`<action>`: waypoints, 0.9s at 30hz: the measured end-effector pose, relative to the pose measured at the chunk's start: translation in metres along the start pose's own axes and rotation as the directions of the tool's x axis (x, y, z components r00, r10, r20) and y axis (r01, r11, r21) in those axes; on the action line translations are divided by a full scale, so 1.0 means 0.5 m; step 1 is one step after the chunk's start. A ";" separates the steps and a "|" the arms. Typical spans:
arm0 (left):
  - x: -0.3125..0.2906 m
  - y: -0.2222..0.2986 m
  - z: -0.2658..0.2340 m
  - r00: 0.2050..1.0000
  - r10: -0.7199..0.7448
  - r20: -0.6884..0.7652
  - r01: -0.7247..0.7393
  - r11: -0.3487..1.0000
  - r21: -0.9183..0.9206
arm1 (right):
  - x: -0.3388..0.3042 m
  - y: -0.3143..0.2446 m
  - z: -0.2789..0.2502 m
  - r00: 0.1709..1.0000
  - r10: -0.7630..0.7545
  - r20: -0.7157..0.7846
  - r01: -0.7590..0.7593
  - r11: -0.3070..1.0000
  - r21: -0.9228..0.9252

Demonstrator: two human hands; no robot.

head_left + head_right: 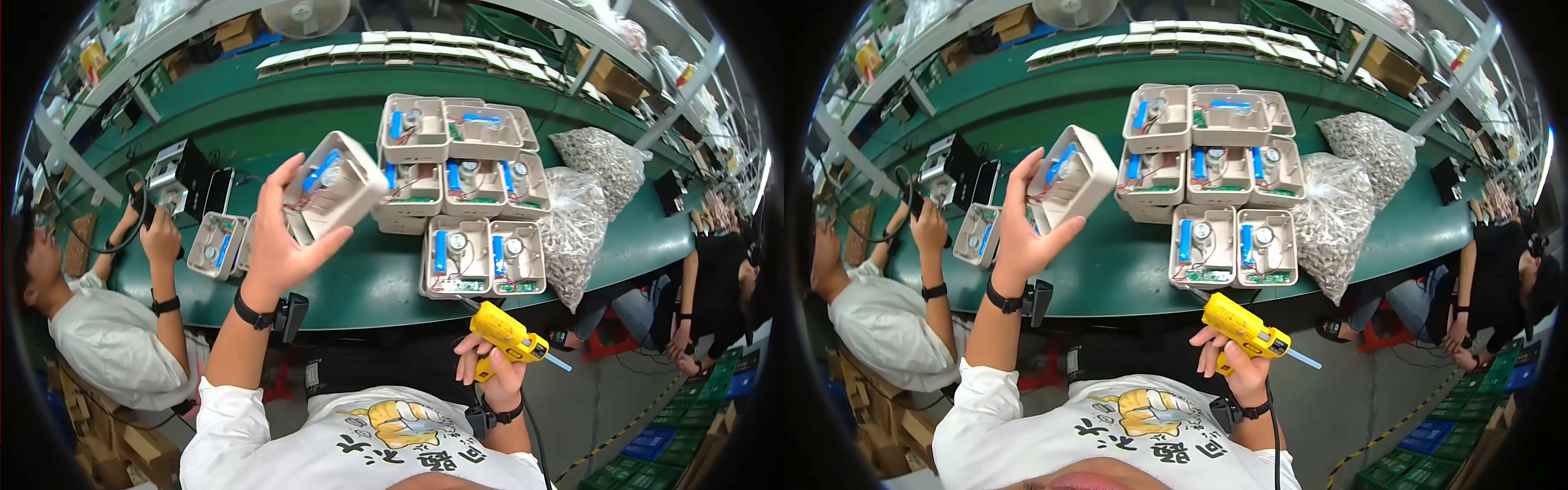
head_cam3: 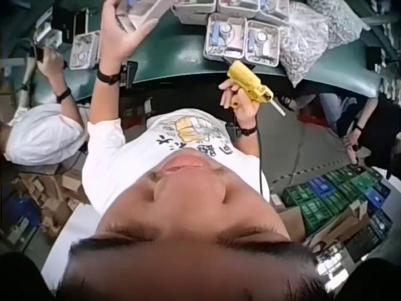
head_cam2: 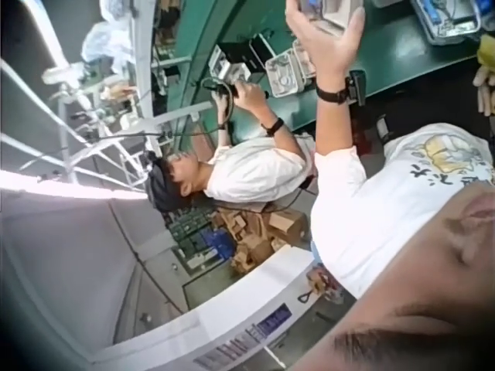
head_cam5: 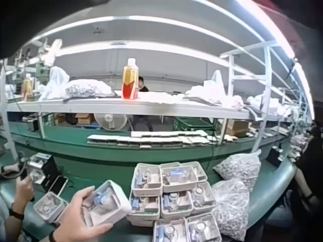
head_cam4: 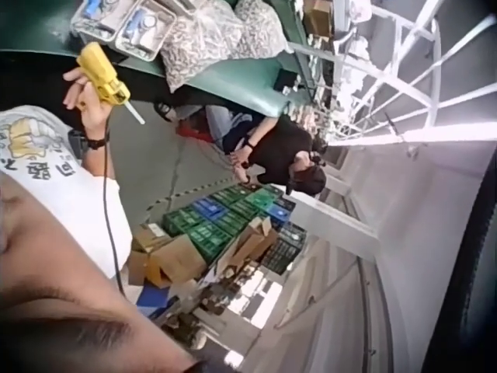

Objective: The person assembles electronic devices by picking up a plastic housing, inserting a battery, and applying adhesive with a glue gun. They then place the completed assembly onto a stack and repeat the process.

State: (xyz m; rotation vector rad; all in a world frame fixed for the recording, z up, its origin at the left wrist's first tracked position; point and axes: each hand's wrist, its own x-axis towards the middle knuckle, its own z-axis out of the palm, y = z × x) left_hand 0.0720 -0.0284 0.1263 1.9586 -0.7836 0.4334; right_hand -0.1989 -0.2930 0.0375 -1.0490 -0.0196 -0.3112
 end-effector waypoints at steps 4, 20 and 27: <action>0.086 0.107 0.072 0.954 0.274 0.124 -0.266 0.961 -0.078 | -0.009 -0.013 -0.020 0.989 -0.146 0.036 0.142 0.986 0.093; 0.195 0.157 0.277 0.812 0.519 0.268 -0.576 0.786 0.223 | -0.050 -0.043 -0.046 0.965 -0.255 -0.068 0.259 0.963 0.073; 0.023 0.128 0.116 0.910 0.411 0.058 -0.414 0.887 0.204 | -0.042 -0.037 -0.040 0.965 -0.255 -0.058 0.257 0.966 0.040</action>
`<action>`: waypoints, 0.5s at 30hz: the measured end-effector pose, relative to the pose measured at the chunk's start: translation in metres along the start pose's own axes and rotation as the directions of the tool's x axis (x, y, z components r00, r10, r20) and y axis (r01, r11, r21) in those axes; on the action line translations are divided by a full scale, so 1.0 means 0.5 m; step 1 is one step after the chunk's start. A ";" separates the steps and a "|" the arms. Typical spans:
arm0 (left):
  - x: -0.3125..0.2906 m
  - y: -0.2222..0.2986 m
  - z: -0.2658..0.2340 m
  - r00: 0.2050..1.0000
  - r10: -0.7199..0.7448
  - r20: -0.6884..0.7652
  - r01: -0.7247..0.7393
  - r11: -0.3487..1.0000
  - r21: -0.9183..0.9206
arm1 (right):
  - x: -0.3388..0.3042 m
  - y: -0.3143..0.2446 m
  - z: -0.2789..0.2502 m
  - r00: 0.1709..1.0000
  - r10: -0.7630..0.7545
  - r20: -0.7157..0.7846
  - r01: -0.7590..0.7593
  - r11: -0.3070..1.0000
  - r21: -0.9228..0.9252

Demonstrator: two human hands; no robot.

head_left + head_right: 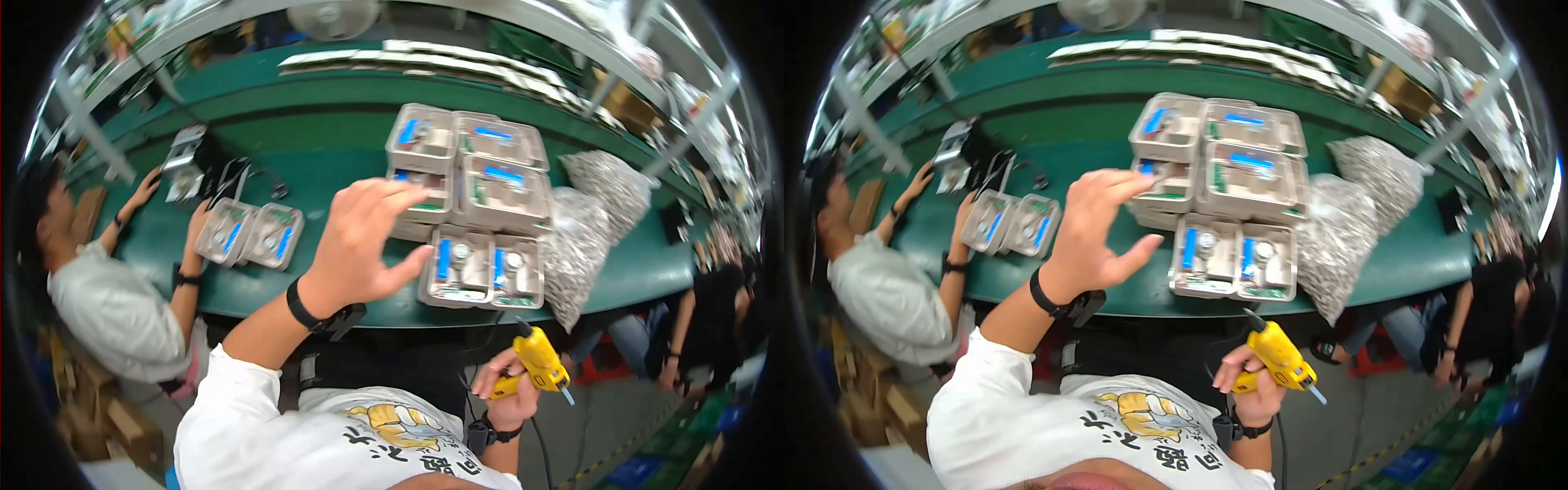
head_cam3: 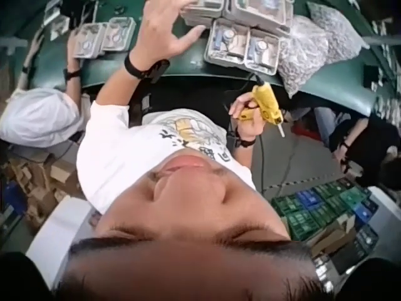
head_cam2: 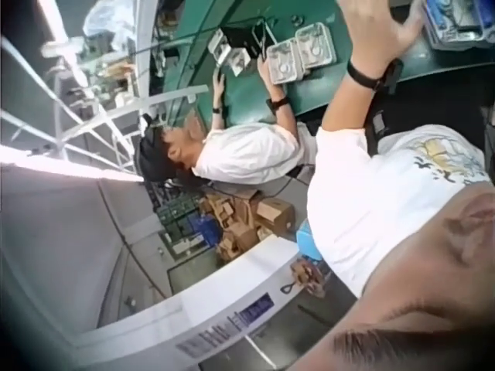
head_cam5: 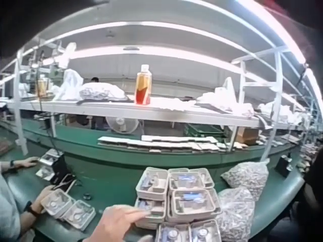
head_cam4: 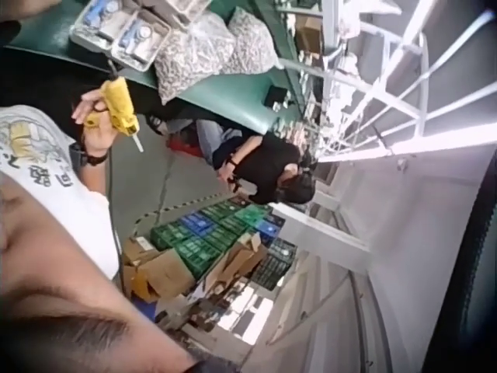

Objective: The person assembles electronic devices by picking up a plastic housing, inserting a battery, and applying adhesive with a glue gun. They then place the completed assembly onto a stack and repeat the process.

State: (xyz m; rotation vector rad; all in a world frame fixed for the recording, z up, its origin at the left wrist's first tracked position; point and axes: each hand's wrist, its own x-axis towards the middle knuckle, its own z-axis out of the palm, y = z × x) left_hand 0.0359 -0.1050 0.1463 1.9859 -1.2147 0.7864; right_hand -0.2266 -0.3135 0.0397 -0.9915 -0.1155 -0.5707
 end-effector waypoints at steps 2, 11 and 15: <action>-0.115 -0.045 -0.032 0.980 -0.175 -0.094 0.178 0.984 0.017 | -0.001 0.012 -0.006 0.999 0.045 0.024 -0.046 0.999 0.025; -0.364 -0.128 -0.133 0.743 -0.652 -0.150 0.590 0.533 0.607 | 0.059 0.096 0.054 0.972 0.159 0.173 -0.184 0.974 0.136; -0.352 -0.119 -0.113 0.689 -0.717 -0.107 0.602 0.483 0.636 | 0.075 0.118 0.079 0.954 0.187 0.234 -0.224 0.964 0.144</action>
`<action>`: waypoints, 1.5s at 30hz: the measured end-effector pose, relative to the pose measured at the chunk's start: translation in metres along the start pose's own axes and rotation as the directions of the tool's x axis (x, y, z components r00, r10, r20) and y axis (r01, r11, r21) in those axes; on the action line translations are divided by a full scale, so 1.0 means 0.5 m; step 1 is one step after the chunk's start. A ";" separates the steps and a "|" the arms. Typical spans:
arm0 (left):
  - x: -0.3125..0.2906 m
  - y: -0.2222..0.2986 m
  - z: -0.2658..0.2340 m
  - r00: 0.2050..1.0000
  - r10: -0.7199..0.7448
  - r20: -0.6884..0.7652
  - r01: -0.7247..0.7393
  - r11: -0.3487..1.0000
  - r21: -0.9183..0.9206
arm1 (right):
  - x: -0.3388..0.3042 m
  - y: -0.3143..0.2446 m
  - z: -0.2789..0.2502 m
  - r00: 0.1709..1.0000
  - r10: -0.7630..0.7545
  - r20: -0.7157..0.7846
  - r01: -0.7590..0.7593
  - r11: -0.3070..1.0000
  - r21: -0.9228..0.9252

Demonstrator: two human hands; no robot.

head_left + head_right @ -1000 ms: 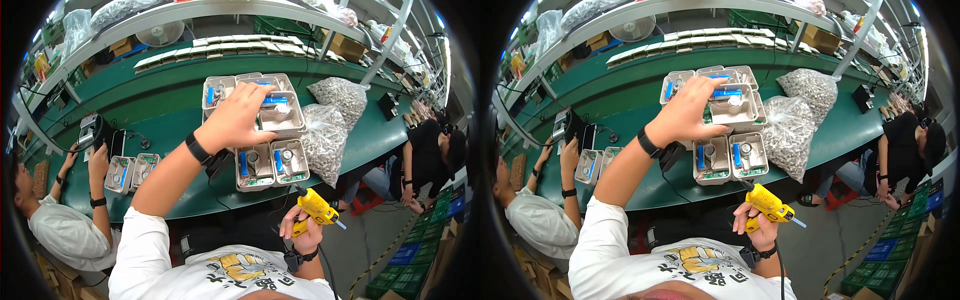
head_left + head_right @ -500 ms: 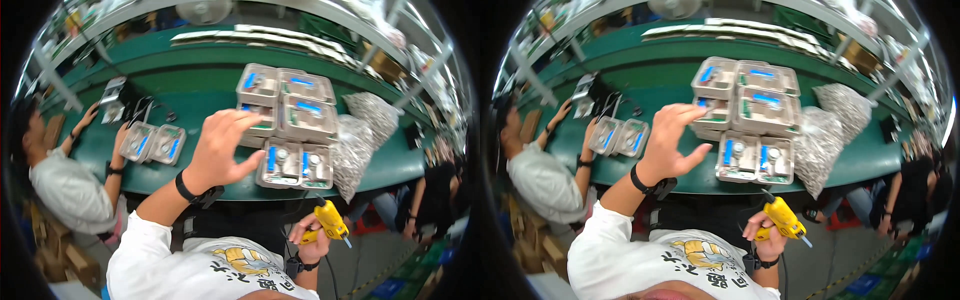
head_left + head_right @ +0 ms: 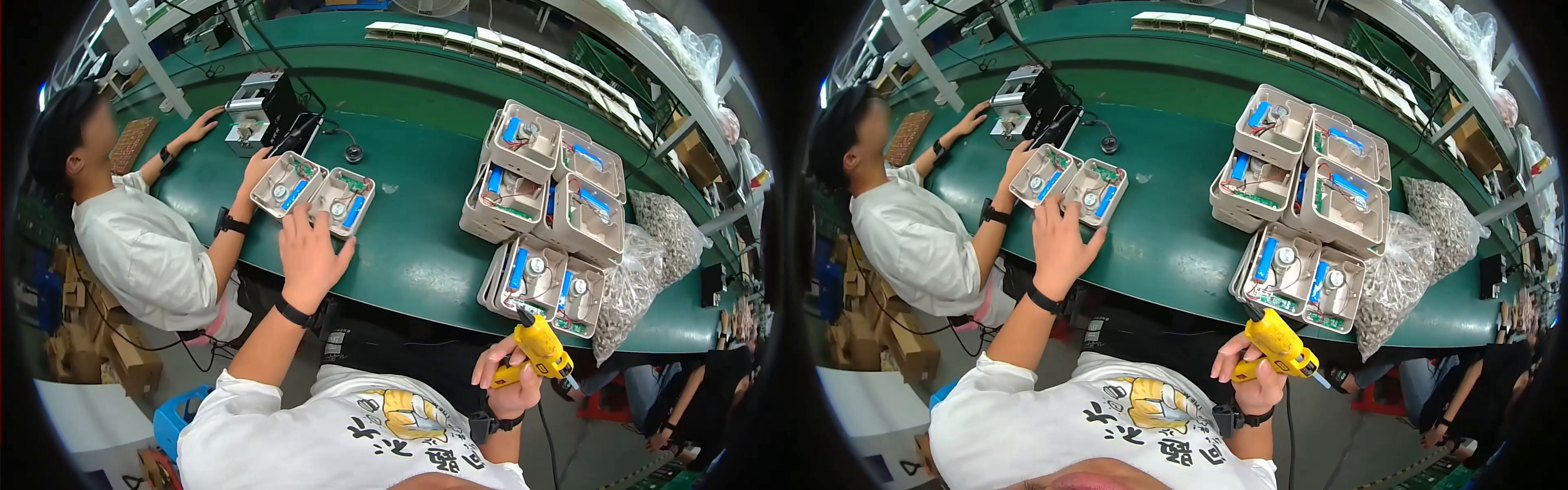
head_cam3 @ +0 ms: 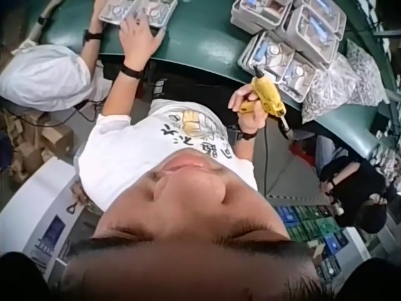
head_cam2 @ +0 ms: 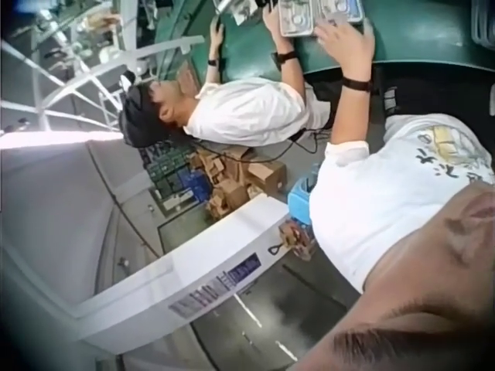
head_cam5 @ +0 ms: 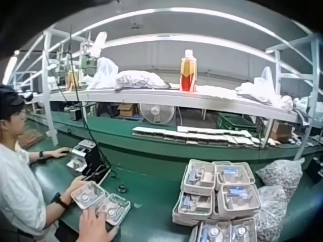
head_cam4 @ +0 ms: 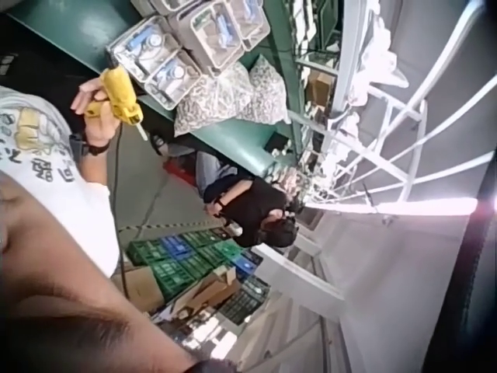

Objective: The person assembles electronic devices by picking up a plastic housing, inserting a battery, and applying adhesive with a glue gun. They then place the completed assembly onto a stack and repeat the process.

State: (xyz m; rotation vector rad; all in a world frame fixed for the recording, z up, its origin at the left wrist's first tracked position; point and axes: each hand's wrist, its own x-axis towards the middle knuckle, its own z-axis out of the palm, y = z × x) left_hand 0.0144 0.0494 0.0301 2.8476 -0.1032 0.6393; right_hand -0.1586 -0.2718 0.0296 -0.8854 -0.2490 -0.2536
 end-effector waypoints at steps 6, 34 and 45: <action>0.022 0.039 -0.036 0.915 0.402 0.042 -0.380 0.891 -0.248 | -0.012 0.003 0.001 0.999 0.042 -0.018 -0.042 0.999 -0.004; 0.017 0.067 -0.012 0.841 0.428 0.331 -0.218 0.827 -0.518 | -0.011 0.043 0.020 0.964 0.243 -0.106 -0.250 0.966 -0.064; -0.045 0.076 0.030 0.961 0.239 0.142 -0.005 0.528 -0.849 | 0.051 0.044 0.064 0.847 0.484 -0.218 -0.531 0.788 -0.311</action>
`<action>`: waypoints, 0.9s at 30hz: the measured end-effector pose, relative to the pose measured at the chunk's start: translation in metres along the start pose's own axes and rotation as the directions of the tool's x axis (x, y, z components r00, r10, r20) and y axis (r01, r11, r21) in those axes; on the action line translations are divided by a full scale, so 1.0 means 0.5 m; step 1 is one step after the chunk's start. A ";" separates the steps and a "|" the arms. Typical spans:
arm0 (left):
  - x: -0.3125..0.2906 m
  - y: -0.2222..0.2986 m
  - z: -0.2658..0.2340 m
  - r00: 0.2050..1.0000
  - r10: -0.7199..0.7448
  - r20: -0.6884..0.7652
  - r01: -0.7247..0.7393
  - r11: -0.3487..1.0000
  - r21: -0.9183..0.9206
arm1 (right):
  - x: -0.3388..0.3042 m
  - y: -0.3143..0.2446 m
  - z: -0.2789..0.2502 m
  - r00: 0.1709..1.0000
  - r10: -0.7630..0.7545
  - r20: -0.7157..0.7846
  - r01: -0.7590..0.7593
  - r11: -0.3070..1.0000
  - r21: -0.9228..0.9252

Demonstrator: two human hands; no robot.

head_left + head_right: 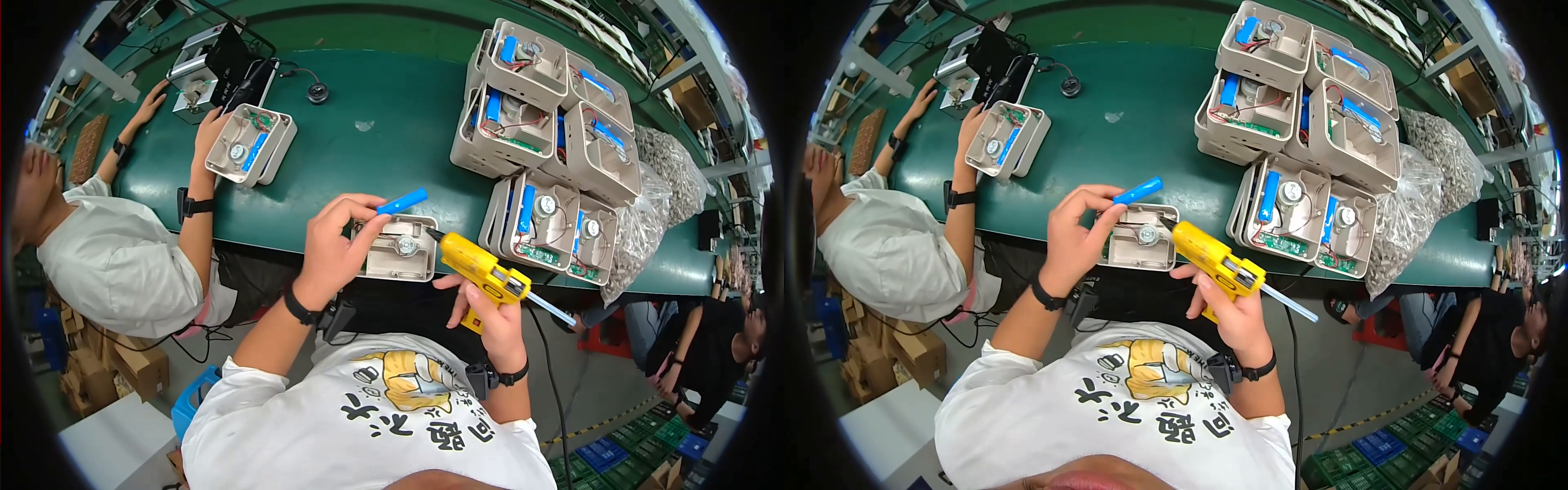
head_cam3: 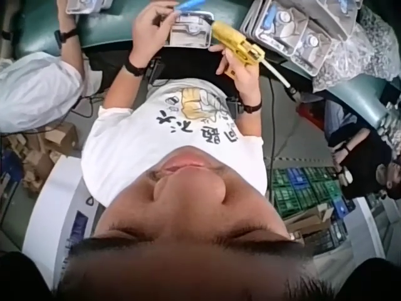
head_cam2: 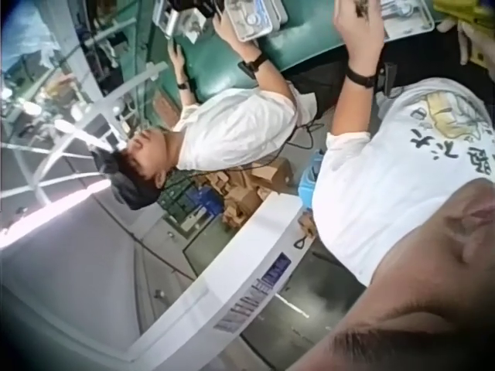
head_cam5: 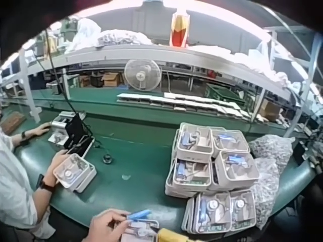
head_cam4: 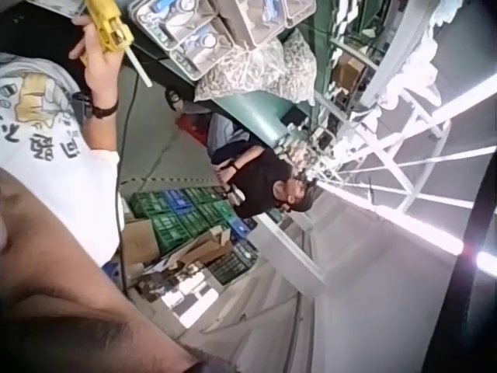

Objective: The person assembles electronic devices by picking up a plastic housing, inserting a battery, and applying adhesive with a glue gun. They then place the completed assembly onto a stack and repeat the process.

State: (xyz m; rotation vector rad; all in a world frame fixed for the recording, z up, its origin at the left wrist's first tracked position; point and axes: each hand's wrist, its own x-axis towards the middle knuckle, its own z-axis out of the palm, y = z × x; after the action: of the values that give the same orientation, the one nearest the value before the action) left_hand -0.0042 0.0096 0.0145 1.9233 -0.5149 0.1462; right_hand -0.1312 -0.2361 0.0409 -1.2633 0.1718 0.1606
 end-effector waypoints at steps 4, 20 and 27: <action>-0.031 -0.031 0.044 0.960 0.012 -0.278 -0.041 0.994 -0.097 | 0.037 -0.009 0.017 0.992 0.122 0.030 -0.113 0.972 -0.205; -0.035 -0.042 0.051 0.959 -0.071 -0.275 0.013 0.978 -0.209 | 0.095 -0.038 0.073 0.970 0.237 0.050 -0.180 0.841 -0.510; -0.033 -0.028 0.038 0.964 -0.129 -0.233 0.056 0.953 -0.298 | 0.042 -0.054 0.054 0.974 0.191 -0.121 -0.223 0.904 -0.365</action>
State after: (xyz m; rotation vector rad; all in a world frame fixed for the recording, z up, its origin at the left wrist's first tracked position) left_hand -0.0157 0.0014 -0.0107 1.6099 -0.2581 0.2358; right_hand -0.1036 -0.2180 0.0693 -1.6365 0.3605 0.3382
